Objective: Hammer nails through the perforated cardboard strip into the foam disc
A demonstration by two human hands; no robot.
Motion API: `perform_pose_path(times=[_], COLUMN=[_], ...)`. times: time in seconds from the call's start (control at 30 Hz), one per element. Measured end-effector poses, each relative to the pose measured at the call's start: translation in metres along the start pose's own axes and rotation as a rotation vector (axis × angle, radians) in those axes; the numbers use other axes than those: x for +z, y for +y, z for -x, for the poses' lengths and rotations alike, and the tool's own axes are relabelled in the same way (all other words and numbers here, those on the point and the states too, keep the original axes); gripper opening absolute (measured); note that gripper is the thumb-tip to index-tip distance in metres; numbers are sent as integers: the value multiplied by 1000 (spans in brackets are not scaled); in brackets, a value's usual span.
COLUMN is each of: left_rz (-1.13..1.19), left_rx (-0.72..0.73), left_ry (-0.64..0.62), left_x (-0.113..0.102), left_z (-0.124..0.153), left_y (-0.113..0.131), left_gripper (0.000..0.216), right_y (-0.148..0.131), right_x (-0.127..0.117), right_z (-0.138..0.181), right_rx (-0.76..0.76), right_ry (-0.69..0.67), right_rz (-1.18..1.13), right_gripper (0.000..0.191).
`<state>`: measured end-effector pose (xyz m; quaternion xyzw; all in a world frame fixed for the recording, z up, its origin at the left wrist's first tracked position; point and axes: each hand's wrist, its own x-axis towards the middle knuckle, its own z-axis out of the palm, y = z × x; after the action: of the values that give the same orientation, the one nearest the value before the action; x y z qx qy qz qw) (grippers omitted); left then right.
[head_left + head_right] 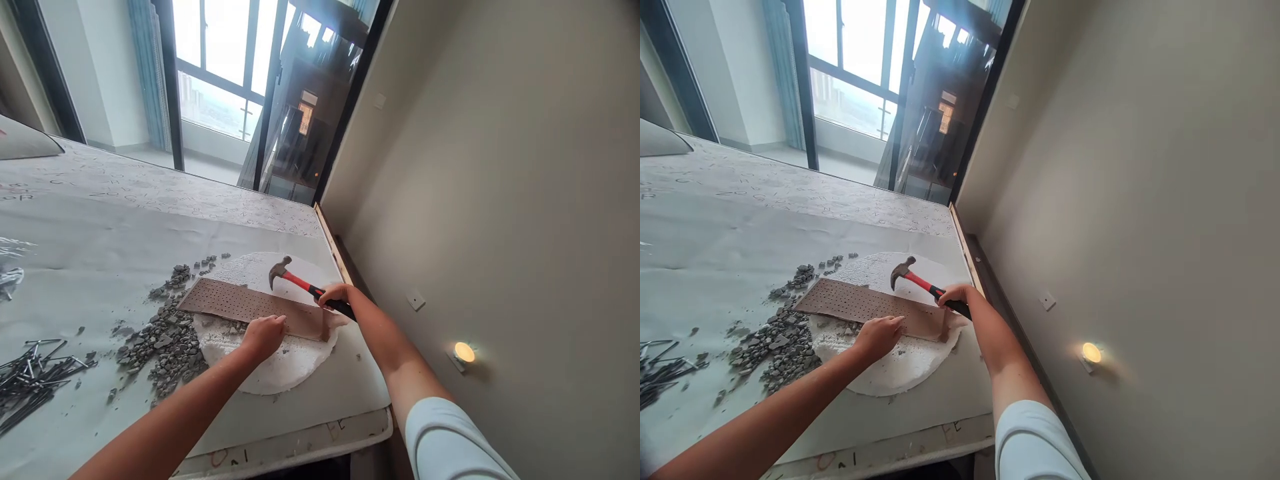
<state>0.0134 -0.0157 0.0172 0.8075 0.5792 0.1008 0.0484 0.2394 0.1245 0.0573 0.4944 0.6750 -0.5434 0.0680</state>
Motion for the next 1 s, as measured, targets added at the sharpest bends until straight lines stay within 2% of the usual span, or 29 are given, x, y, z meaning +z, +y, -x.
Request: perform_pose_path(times=[0.1,0.17,0.23,0.33,0.43,0.53,0.63,0.73,1.0], left_rz=[-21,-41,-54,-50,-9,21,19,-4,1], left_rx=[-21,-6,12,16,-7,-56,-102,-128,-161], left_ry=[-37,-60,-62,-41,-31,-41,-80,-135,-155], left_x=[1,0,-2,-2,3,11,16,17,18], left_z=[-4,-9,-16,-30,-40,-46,-53,-60,-63], left_y=[-1,0,4,13,23,30,33,35,40], left_gripper=[35,34,34,34,33,37,48,55,57], right_y=[-9,-13,-14,-8,-1,4,9,13,8], right_x=[-7,-14,-23,-27,-9,23,52,69,76], right_z=[-13,-19,-21,-17,-8,1,7,9,10], right_rx=[-10,-18,-22,-30,-87,-188,-252,-261,-272], right_ry=[-11,27,101,280,506,653,652,614,484], right_rz=[110,185,270,428,610,782,940,1077,1300], right_gripper=[2,6,16,33,44,37,23,21,22])
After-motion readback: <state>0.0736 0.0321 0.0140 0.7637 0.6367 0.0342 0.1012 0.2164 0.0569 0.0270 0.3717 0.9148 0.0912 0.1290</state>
